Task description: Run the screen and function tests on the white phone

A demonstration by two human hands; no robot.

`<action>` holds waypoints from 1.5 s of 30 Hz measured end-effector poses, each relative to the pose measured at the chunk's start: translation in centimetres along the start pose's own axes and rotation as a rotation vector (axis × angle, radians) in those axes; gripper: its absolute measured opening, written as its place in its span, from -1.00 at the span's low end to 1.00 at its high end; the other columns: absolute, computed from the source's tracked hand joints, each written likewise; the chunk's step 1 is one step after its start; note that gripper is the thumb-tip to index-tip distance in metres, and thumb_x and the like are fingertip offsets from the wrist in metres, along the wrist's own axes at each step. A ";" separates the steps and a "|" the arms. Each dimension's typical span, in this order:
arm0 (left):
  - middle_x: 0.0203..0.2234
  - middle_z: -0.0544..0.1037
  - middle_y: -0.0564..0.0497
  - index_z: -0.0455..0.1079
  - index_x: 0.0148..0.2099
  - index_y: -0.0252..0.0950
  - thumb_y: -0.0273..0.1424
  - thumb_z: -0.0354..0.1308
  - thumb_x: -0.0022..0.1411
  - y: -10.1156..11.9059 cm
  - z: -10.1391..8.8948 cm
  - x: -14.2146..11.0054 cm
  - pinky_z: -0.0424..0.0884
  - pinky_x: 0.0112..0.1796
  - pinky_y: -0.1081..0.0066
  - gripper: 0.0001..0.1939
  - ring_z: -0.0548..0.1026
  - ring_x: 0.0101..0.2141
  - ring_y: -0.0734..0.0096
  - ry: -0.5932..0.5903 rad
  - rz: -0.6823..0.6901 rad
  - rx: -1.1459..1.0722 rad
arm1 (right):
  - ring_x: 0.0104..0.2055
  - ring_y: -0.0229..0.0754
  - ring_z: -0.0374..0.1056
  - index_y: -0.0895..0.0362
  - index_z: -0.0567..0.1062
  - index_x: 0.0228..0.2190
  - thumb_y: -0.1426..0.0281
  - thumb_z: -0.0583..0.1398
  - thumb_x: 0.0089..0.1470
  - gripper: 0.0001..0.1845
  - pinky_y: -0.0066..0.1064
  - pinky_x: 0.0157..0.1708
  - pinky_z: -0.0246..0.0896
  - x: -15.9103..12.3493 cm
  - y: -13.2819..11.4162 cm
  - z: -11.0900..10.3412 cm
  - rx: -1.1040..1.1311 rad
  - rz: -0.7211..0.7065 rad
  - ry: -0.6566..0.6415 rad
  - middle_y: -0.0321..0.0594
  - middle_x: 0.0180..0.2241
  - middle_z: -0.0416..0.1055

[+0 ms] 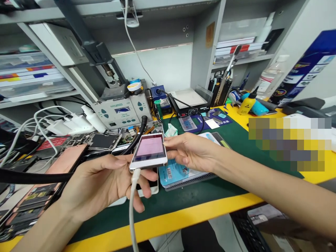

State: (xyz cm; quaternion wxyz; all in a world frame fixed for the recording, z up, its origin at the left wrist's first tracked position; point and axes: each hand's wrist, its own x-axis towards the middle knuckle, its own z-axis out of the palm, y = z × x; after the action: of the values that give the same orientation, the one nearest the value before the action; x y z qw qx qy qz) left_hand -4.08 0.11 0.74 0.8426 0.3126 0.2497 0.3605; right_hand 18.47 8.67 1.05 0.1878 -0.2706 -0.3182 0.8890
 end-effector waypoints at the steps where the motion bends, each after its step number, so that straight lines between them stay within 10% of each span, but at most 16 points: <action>1: -0.12 0.61 -0.41 0.51 -0.01 -0.58 -0.35 0.00 0.30 -0.1 0.0 0.0 0.58 -0.25 0.08 -0.58 0.61 -0.21 -0.02 -0.002 -0.006 -0.013 | -0.67 -0.42 0.38 0.33 0.51 -0.09 0.64 0.06 0.26 -0.72 -0.75 -0.84 0.19 0.0 0.0 0.0 0.009 0.003 0.000 -0.25 -0.48 0.50; 13: -0.19 0.61 -0.34 0.52 -0.01 -0.56 -0.40 -0.02 0.37 -0.1 0.6 0.1 0.60 -0.23 0.11 -0.62 0.62 -0.24 0.04 0.066 0.033 0.007 | -0.53 -0.38 0.48 0.33 0.47 0.02 0.61 0.07 0.29 -0.68 -0.76 -0.82 0.20 -0.3 -0.1 0.6 -0.008 -0.025 0.025 -0.14 -0.32 0.56; 19: -0.31 0.52 -0.13 0.42 0.03 -0.42 -0.30 0.24 0.27 -0.4 1.8 0.2 0.61 -0.34 0.14 -0.64 0.54 -0.36 0.23 0.354 0.123 0.317 | -0.52 -0.28 0.50 0.25 0.40 0.14 0.53 0.18 0.23 -0.56 -0.59 -0.77 0.36 -0.8 0.5 0.9 -0.203 -0.182 0.080 -0.01 -0.17 0.58; 26: -0.31 0.40 0.02 0.28 0.14 -0.34 -0.21 0.36 0.17 -1.1 2.5 0.2 0.56 -0.57 0.33 -0.41 0.39 -0.52 0.51 0.409 0.158 0.551 | 0.02 0.03 0.49 0.23 0.40 0.16 0.32 0.03 0.32 -0.54 -0.29 -0.26 0.58 -1.7 0.4 1.7 -0.121 -0.174 -0.232 0.13 0.09 0.45; 31: -0.47 0.32 0.11 0.31 0.04 -0.30 -0.29 0.32 0.20 -1.3 1.7 0.0 0.40 -0.62 0.51 -0.58 0.31 -0.58 0.56 0.317 0.141 0.404 | 0.10 0.13 0.44 0.28 0.49 0.05 0.21 0.01 0.30 -0.50 -0.18 -0.07 0.49 -2.2 0.3 1.9 -0.130 -0.164 -0.269 0.17 0.16 0.39; 34: -0.55 0.28 0.07 0.39 -0.11 -0.36 -0.21 0.19 0.21 -0.9 0.8 -0.2 0.28 -0.64 0.59 -0.68 0.26 -0.60 0.57 0.066 0.130 0.136 | -0.04 0.12 0.50 0.29 0.54 -0.02 0.20 0.01 0.28 -0.50 -0.23 -0.24 0.50 -2.1 0.3 1.4 -0.139 -0.251 -0.195 0.18 0.08 0.45; 45: -0.36 0.35 -0.05 0.23 0.37 -0.38 -0.07 0.34 -0.04 -1.1 -1.9 -0.7 0.28 -0.68 0.59 -0.02 0.22 -0.51 0.48 -0.475 0.057 -0.071 | -0.32 -0.04 0.49 0.25 0.63 -0.21 0.23 0.13 0.18 -0.61 -0.31 -0.40 0.43 -2.1 1.1 1.0 -0.173 -0.295 -0.118 -0.02 -0.33 0.50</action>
State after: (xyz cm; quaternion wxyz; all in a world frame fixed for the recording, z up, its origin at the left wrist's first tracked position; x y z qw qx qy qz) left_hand -5.24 -0.33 -1.24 0.8776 0.3659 0.0226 0.3090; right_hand 19.31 6.39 1.71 0.2729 -0.1836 -0.4403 0.8354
